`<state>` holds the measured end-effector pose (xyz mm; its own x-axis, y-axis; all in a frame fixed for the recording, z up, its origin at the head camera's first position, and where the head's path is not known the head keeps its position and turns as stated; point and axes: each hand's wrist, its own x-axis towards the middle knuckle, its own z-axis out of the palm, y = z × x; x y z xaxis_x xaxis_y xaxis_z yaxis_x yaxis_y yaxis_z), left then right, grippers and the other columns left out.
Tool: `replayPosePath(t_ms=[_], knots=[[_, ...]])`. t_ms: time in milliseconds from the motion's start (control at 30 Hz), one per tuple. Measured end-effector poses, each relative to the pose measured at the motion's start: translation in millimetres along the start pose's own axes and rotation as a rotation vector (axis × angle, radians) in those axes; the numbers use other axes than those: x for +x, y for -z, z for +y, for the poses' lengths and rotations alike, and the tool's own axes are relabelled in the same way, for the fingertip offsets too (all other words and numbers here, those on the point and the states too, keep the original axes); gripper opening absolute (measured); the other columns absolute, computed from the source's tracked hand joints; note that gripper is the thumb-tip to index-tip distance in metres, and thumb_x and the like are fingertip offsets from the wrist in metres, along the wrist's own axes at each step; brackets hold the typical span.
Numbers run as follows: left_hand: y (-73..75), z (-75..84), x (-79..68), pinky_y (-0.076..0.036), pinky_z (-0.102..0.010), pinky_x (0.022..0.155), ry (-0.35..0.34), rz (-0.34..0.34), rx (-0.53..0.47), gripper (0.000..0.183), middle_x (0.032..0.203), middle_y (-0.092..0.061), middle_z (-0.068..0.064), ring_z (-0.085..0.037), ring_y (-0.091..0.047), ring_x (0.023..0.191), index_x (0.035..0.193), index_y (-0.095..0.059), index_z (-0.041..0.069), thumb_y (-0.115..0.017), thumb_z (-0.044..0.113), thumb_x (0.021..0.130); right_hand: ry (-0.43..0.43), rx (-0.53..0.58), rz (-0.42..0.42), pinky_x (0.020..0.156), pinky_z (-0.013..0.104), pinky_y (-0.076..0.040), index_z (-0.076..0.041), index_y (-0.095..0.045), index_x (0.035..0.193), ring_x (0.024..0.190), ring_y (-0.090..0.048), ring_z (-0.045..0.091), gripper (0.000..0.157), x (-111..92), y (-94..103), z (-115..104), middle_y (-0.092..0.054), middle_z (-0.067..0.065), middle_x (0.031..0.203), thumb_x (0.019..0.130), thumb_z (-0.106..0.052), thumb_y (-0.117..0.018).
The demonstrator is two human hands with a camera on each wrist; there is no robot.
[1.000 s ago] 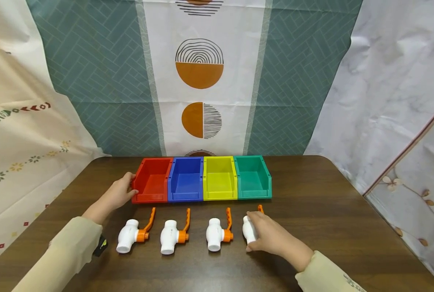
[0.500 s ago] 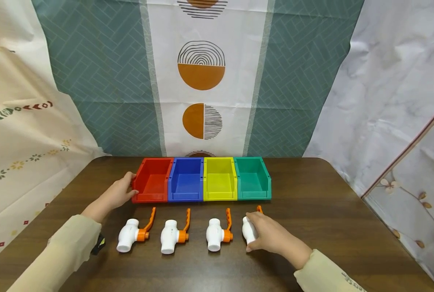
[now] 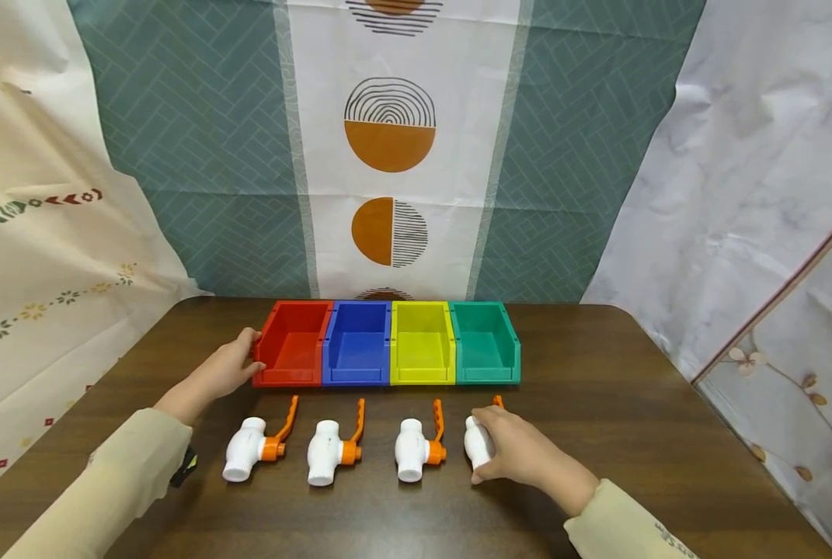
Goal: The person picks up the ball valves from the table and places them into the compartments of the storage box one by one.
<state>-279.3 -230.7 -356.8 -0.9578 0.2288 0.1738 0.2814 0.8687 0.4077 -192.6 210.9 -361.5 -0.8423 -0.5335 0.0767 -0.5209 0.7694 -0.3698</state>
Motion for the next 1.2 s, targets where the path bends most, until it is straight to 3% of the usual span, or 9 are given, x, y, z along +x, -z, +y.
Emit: replayPosePath(t_ms=[300,667,1200], knots=[[0.6,0.6,-1.2,-0.053,-0.051,0.084,-0.001,-0.003,0.017,0.047,0.11,-0.058,-0.035,-0.039,-0.062,0.093,0.122,-0.033,-0.014,-0.062,0.002,0.088,0.013,-0.016,0.033,0.075,0.035,-0.053,0.01,-0.055,0.119,0.091,-0.058,0.021,0.08,1.2,-1.6,4.1,-0.061,0.017,0.114,0.058,-0.028,-0.09],[-2.1,3.5,0.0,-0.053,-0.051,0.084,0.004,-0.002,0.003,0.047,0.112,-0.057,-0.035,-0.039,-0.062,0.094,0.123,-0.033,-0.014,-0.061,0.002,0.089,0.031,-0.068,0.073,0.077,0.041,-0.054,0.012,-0.058,0.117,0.094,-0.061,0.026,0.078,-0.9,-1.6,4.0,-0.063,0.019,0.114,0.057,-0.027,-0.09],[-4.4,-1.3,-3.4,-0.051,-0.052,0.086,0.009,0.018,-0.007,0.048,0.117,-0.054,-0.037,-0.041,-0.061,0.098,0.125,-0.031,-0.015,-0.059,0.002,0.09,0.027,-0.107,0.049,0.077,0.044,-0.055,0.013,-0.059,0.116,0.096,-0.062,0.032,0.078,-1.2,-4.3,-2.2,-0.062,0.022,0.114,0.058,-0.029,-0.09]])
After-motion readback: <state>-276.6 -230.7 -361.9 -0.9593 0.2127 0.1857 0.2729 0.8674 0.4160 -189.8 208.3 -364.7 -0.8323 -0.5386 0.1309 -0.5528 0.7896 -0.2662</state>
